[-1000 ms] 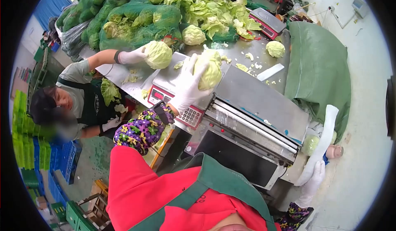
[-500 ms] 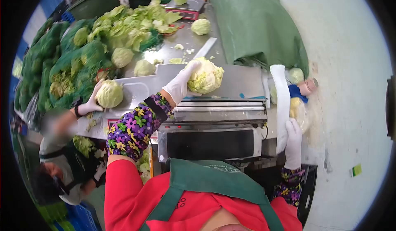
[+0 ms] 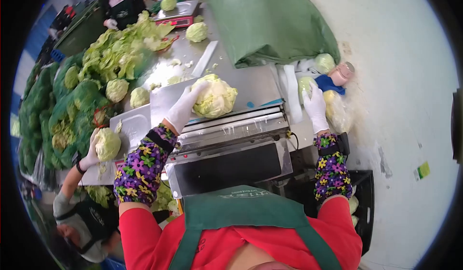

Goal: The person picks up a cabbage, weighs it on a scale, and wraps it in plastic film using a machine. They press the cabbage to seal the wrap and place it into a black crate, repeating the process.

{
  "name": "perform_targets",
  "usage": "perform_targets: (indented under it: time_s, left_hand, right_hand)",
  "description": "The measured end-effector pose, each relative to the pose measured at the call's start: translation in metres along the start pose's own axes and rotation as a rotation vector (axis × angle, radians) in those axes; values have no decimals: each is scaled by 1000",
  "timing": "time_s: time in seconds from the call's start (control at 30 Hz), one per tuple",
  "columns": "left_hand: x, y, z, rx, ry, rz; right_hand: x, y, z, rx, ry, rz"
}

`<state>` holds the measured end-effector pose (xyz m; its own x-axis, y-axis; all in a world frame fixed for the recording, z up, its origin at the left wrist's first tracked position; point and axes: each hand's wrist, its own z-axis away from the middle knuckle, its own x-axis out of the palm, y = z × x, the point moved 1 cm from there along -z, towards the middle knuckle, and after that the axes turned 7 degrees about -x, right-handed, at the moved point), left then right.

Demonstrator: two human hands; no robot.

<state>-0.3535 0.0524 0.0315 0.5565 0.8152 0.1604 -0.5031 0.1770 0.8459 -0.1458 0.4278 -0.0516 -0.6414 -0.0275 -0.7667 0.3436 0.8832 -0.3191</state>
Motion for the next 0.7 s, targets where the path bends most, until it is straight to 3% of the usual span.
perform_targets:
  time_s: [0.03, 0.07, 0.2, 0.27, 0.33, 0.37, 0.4, 0.47, 0.6, 0.7]
  left_hand:
    - [2, 4, 9, 165, 162, -232]
    - [3, 8, 17, 164, 190, -228]
    - [1, 6, 20, 47, 89, -115]
    - [-2, 1, 13, 159, 40, -108]
    - [-1, -5, 7, 180, 85, -85]
    - [0, -2, 8, 288, 109, -200]
    - [1, 0, 8, 392, 133, -318]
    - [4, 17, 23, 343, 181, -431]
    - [-10, 13, 6, 269, 46, -341]
    - [-14, -20, -19, 252, -27, -30]
  right_hand:
    - [-5, -24, -12, 76, -141, -259]
    - [-7, -48, -21, 61, -152, -280]
    - [-1, -149, -30, -96, -565, -763]
    - [6, -190, -25, 47, -809, -954]
    - [29, -212, -21, -224, -794, -906]
    - [30, -219, -20, -238, -807, -909]
    - [30, -225, -15, -185, -827, -877]
    - [29, -231, -2, -132, -863, -845]
    - [27, -236, -2, -34, -788, -805]
    - [26, -226, -9, -59, -694, -735]
